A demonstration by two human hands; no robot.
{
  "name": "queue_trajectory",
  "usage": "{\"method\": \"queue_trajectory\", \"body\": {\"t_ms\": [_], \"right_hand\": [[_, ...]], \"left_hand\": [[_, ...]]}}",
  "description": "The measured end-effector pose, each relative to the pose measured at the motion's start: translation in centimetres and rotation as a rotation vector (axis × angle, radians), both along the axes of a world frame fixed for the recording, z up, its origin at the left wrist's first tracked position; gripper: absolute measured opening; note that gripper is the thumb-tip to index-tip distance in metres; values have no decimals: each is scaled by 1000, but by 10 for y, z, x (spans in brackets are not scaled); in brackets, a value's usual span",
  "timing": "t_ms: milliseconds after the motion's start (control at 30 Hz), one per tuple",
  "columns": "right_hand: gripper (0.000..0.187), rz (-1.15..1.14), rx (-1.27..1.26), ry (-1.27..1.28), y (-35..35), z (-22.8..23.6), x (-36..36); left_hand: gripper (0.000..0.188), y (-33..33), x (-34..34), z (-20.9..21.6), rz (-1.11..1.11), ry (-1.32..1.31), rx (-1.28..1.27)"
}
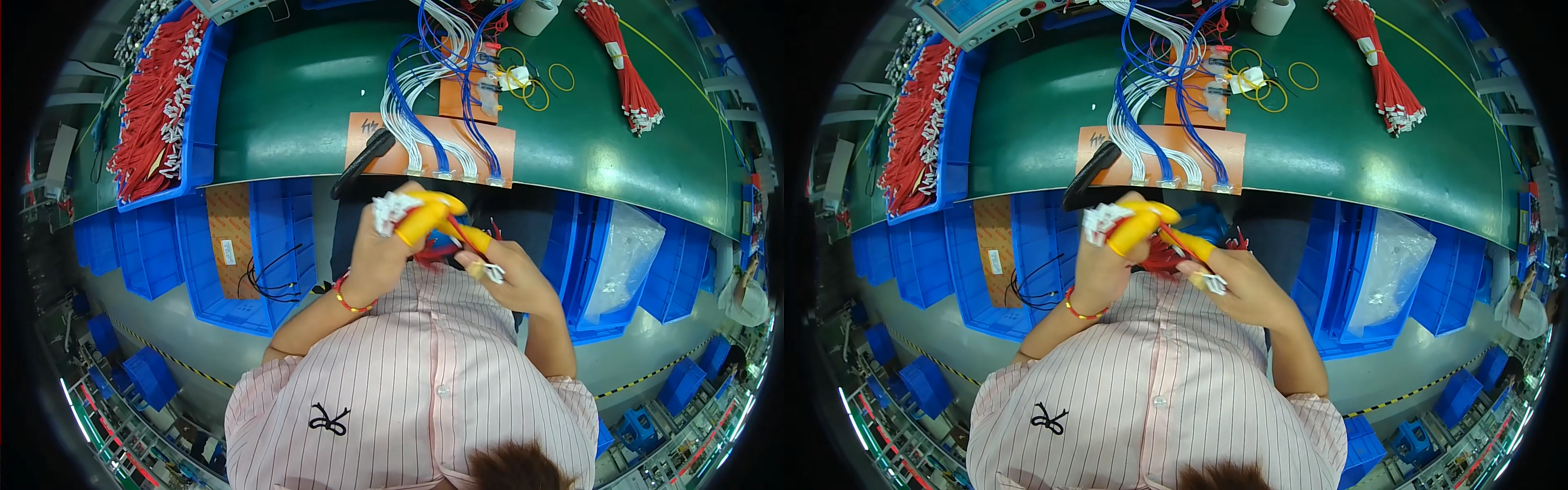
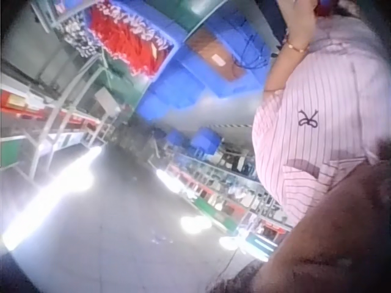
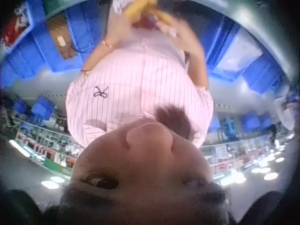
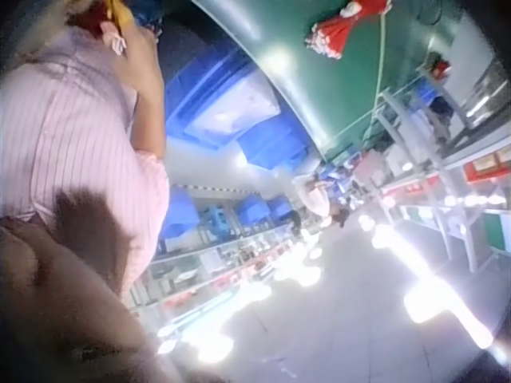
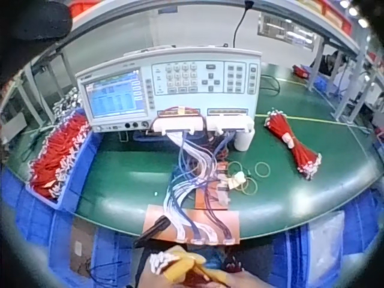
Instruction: Assembling and testing electrical wire harnesses at a factory workbench.
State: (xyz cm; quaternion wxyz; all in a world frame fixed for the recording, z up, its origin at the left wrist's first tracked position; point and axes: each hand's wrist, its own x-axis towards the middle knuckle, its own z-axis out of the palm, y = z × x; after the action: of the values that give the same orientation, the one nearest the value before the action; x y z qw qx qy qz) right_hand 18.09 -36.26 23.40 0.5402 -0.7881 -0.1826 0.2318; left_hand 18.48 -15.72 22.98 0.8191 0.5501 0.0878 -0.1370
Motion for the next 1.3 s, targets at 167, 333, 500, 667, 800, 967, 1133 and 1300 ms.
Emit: {"method": "queue_trajectory", "body": {"t_ms": [167,333,500,667,800,967,1133,1300], "right_hand": [[34,-195,222,358,-40,-12,-3],[23,-633,456,445,-48,-21,-5],[26,-560,728,504,-32,-23,-1],[26,-576,541,520,-10,-23,2],[29,-651,450,465,4,-22,7],[28,-706,355,428,10,-14,15],[26,-768,311,348,9,-17,18],[25,-770,287,346,11,-12,21]], "left_hand": [[16,22,5,2,180,-133,-244],[18,10,-2,-23,237,119,-147],[21,9,3,-29,190,131,-76],[19,8,8,-26,195,134,-70],[16,7,9,-22,209,137,-64],[12,4,10,-24,216,88,-20],[11,-2,11,-19,273,130,-162],[17,-3,10,-22,275,127,-253]]}}
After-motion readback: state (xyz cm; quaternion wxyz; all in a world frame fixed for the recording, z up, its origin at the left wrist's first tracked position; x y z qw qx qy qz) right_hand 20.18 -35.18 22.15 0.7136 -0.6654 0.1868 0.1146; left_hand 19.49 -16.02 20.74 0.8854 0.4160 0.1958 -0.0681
